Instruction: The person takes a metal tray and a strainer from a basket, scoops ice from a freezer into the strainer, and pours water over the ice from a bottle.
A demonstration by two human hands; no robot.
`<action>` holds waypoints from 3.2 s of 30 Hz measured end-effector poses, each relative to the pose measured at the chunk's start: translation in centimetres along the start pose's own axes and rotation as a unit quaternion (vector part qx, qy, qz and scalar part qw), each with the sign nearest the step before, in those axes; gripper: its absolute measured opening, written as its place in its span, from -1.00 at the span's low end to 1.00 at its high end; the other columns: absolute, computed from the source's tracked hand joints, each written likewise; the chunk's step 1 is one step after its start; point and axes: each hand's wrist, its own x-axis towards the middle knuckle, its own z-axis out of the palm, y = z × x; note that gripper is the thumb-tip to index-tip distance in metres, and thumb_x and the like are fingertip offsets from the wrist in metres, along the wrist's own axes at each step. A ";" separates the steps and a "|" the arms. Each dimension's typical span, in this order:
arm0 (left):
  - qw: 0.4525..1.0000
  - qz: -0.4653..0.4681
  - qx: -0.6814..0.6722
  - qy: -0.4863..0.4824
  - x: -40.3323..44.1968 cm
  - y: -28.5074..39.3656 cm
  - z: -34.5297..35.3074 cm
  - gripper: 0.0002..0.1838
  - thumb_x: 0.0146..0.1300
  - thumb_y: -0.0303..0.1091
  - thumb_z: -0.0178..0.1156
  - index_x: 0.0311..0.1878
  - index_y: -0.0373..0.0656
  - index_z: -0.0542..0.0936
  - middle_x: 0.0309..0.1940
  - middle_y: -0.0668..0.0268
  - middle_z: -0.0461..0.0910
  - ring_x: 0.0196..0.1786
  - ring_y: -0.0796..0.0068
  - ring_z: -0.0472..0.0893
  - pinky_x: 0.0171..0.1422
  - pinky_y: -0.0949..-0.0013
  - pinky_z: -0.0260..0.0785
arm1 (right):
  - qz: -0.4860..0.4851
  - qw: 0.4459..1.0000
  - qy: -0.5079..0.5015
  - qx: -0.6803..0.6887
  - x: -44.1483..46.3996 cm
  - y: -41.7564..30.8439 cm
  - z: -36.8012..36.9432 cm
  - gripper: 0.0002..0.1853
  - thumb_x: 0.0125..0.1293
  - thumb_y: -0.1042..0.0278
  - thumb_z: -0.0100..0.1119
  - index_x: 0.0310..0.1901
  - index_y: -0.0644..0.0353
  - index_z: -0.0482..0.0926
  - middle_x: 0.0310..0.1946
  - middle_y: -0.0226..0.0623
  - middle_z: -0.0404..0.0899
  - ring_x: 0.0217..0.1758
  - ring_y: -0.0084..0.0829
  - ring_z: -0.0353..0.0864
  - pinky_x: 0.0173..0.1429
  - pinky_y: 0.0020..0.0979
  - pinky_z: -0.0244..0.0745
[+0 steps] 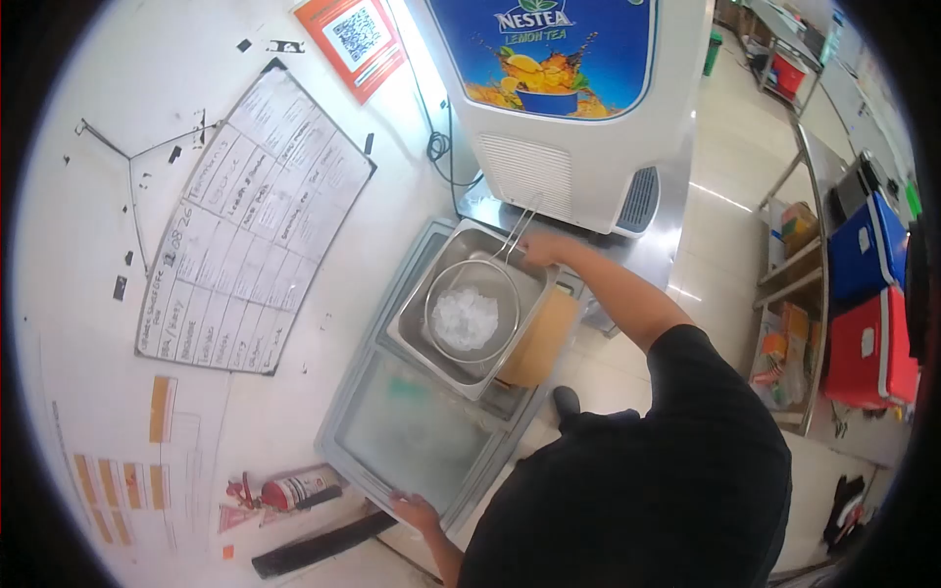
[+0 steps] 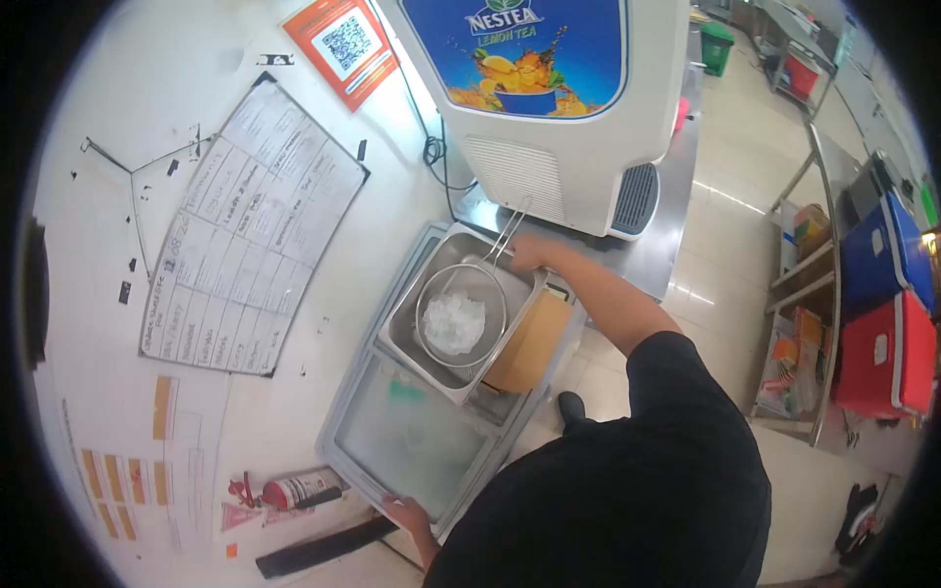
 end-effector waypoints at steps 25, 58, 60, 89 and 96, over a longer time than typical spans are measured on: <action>0.672 0.006 -0.482 -0.561 -19.4 41.0 4.5 -0.37 0.15 -0.77 0.03 0.32 -0.19 0.26 0.22 0.18 0.43 0.30 0.29 0.45 0.39 0.22 0.31 | 0.156 0.961 0.202 0.108 -59.2 17.3 0.8 -0.71 0.11 0.26 0.33 -0.28 0.37 0.71 -0.51 -0.04 0.64 -0.40 -0.34 0.64 -0.23 -0.25 0.52; 0.494 0.091 -0.288 -0.815 -33.1 106.4 45.3 -0.74 0.20 -0.58 0.22 -0.05 -0.13 0.51 -0.17 0.42 0.53 -0.03 0.59 0.52 0.14 0.42 0.35 | 0.353 0.423 0.379 0.744 -61.8 70.4 -13.8 -0.49 0.21 0.24 0.34 0.17 0.27 0.52 -0.01 -0.13 0.64 0.02 -0.20 0.69 0.14 -0.13 0.64; 0.504 0.050 -0.287 -0.813 -32.3 108.9 49.9 -0.82 0.28 -0.50 0.24 -0.08 -0.11 0.52 -0.18 0.44 0.53 -0.03 0.62 0.51 0.14 0.43 0.34 | 0.332 0.440 0.410 0.726 -59.3 75.8 -12.6 -0.49 0.20 0.24 0.35 0.16 0.26 0.53 -0.05 -0.15 0.65 0.00 -0.20 0.70 0.11 -0.12 0.64; 0.776 -0.222 -0.555 -0.203 -22.6 87.4 94.7 -0.14 0.33 -0.63 -0.03 0.54 0.19 -0.20 0.46 0.08 0.09 0.26 -0.08 0.47 0.08 -0.11 0.72 | 0.135 0.524 0.393 0.743 -16.9 120.7 -7.6 -0.58 0.37 0.16 0.15 0.12 0.30 0.53 -0.05 -0.17 0.67 -0.02 -0.21 0.71 0.09 -0.16 0.62; 0.771 -0.243 -0.534 -0.249 -25.0 98.9 93.7 -0.30 0.39 -0.65 -0.13 0.47 0.15 -0.09 0.46 0.13 0.10 0.39 0.03 0.40 0.06 -0.07 0.75 | 0.119 0.514 0.372 0.764 -16.7 121.8 -8.1 -0.49 0.32 0.16 0.20 0.19 0.35 0.49 0.11 -0.09 0.59 0.15 -0.11 0.63 0.22 -0.07 0.56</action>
